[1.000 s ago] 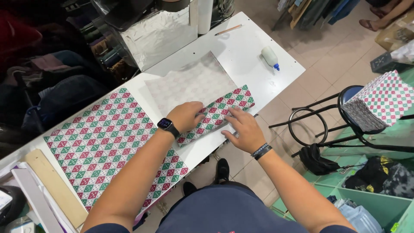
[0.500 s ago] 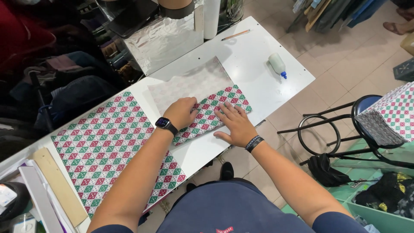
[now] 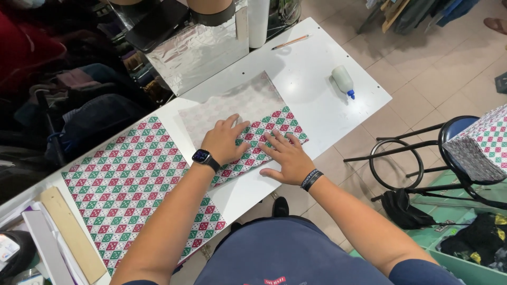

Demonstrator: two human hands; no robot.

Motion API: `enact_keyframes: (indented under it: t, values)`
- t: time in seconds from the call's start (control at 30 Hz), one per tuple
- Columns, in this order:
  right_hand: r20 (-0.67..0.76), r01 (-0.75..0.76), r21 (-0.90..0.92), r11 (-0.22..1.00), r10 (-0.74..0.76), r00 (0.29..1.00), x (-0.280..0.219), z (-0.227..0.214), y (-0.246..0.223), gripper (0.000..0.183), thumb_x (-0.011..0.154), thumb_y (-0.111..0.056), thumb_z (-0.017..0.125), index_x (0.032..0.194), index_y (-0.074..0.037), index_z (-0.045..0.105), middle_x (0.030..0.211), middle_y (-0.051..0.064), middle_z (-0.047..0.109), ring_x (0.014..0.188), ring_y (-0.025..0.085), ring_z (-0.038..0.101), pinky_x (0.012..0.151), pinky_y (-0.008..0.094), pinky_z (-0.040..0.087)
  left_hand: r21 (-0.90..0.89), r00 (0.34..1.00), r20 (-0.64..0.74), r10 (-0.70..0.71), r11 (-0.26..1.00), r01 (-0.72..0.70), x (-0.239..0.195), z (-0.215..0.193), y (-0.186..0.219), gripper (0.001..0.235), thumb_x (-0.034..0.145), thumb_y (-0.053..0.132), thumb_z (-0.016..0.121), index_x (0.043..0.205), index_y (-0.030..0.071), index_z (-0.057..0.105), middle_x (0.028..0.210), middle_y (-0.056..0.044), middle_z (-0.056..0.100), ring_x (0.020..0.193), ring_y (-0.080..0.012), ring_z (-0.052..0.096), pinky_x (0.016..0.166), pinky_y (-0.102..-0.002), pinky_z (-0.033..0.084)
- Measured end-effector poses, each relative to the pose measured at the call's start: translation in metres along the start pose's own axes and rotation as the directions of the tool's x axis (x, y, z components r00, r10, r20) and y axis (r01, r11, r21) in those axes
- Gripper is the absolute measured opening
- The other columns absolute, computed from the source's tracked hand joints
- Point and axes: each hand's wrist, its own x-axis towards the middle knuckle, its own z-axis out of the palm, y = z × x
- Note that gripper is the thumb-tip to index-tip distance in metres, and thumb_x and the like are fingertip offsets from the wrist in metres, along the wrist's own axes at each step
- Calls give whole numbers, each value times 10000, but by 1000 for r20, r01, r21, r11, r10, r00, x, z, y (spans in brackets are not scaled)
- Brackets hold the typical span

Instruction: Applying glue to patterned paper and folding it to assemble a gift bag.

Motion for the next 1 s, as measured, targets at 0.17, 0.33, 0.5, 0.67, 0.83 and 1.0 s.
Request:
enact_keyframes:
  t: [0.17,0.33,0.5,0.67,0.83,1.0]
  values:
    - [-3,-4,3,1000,4,1000,1,0,1,838,902,-832,417,1548,-299,452,1635,91,385,1555,281,236,1232,556,128,125,998,65,17,992,-25,-3,-10,16,712,939,648,532,1534,265,465,1584,-100,423,1373,-344,485,1000,-423,566]
    - [-24,3,3,1000,-3,1000,1,2,2,801,913,-821,431,1521,-304,495,1632,73,394,1557,269,227,1232,552,128,136,995,101,22,990,-36,-2,-11,20,818,892,713,570,1551,245,441,1592,-124,409,1379,-379,470,1046,-430,540]
    - [13,-10,41,999,10,1000,1,-3,0,779,901,-813,467,1507,-327,511,1634,50,396,1561,261,215,1236,550,125,143,996,72,46,988,-56,3,5,14,881,870,780,517,1555,234,425,1598,-93,400,1385,-392,441,1071,-475,509]
    - [25,-19,66,998,18,1000,2,-9,-2,765,900,-804,479,1489,-319,537,1624,52,411,1558,259,228,1239,547,127,159,994,87,62,984,-76,6,11,16,918,877,789,503,1562,187,403,1627,-80,370,1420,-420,390,1103,-525,466]
    - [16,-5,59,998,4,1000,1,-5,1,770,902,-811,464,1500,-329,519,1634,48,394,1558,263,226,1239,549,128,157,992,117,55,985,-73,8,11,17,941,878,794,481,1575,170,372,1647,-59,341,1441,-429,360,1111,-549,446]
    - [6,22,21,1000,-22,1000,0,1,4,789,912,-817,426,1526,-325,485,1657,44,351,1567,257,198,1245,543,110,172,991,127,37,983,-58,6,9,21,1003,844,814,519,1577,150,353,1660,-58,319,1451,-447,331,1120,-587,421]
